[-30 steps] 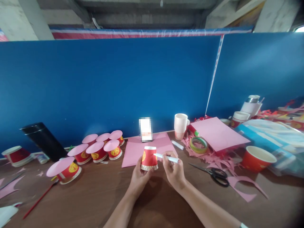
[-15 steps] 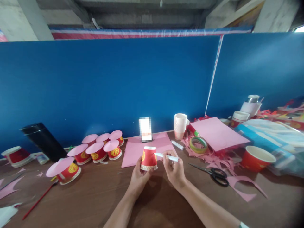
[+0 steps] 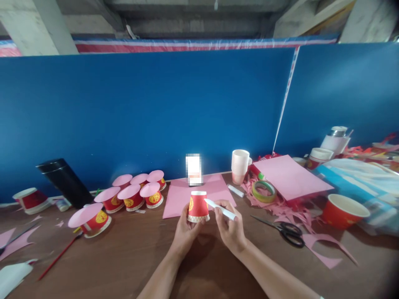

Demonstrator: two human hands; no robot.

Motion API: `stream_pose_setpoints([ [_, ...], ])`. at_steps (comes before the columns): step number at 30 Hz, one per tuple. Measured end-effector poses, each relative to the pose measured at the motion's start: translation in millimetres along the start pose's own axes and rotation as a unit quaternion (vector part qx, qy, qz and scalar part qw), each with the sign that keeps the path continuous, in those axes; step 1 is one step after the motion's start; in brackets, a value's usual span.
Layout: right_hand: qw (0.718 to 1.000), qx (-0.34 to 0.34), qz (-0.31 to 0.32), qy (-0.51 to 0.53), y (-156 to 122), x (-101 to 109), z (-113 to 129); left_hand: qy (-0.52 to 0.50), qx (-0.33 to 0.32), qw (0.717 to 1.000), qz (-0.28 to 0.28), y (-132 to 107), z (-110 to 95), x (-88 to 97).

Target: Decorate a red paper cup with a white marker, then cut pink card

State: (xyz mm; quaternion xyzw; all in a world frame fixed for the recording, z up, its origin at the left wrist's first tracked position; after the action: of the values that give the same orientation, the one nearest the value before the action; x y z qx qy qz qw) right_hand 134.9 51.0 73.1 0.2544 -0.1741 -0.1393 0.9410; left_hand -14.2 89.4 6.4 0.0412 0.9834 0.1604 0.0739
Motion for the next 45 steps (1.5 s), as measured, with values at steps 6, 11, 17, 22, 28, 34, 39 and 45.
stream_pose_setpoints([
  [6, 1.000, -0.014, 0.004, 0.002, 3, 2, -2, 0.006, -0.013, 1.000, 0.007, 0, -5, -1.4],
  [11, 1.000, -0.011, 0.004, -0.001, 3, 1, 0, 0.004, -0.010, 1.000, 0.010, -1, -7, -2.7],
  [17, 1.000, -0.005, 0.008, -0.008, 2, -1, 0, 0.009, 0.000, 1.000, -0.001, -1, -4, -0.8],
  [22, 1.000, -0.017, -0.007, 0.007, 2, 2, -2, -0.001, 0.010, 1.000, -0.008, -1, -5, 0.3],
  [28, 1.000, 0.023, 0.009, -0.011, -3, -1, 9, -0.034, 0.027, 0.998, -0.035, -2, -8, 5.0],
  [34, 0.991, 0.117, 0.065, -0.027, -12, -12, 27, -0.058, 0.039, 0.997, -0.038, -2, -6, 2.7],
  [39, 0.987, 0.138, 0.073, -0.044, -15, -17, 27, -0.032, 0.040, 0.998, -0.045, -2, -7, 3.9],
  [45, 0.986, 0.138, 0.081, -0.048, -16, -19, 27, -0.035, 0.033, 0.998, -0.039, -2, -6, 3.6],
])
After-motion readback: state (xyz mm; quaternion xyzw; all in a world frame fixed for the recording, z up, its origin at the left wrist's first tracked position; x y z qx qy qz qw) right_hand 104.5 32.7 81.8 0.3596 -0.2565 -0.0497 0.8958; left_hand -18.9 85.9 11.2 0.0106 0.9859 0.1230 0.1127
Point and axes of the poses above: each hand's wrist, its own y-axis towards the middle knuckle, its own x-axis out of the back of the hand, z = x × y, the point moved 8 cm from there along y, towards the middle knuckle, and after that the axes turned 11 degrees about -x, right-handed, at the moved point
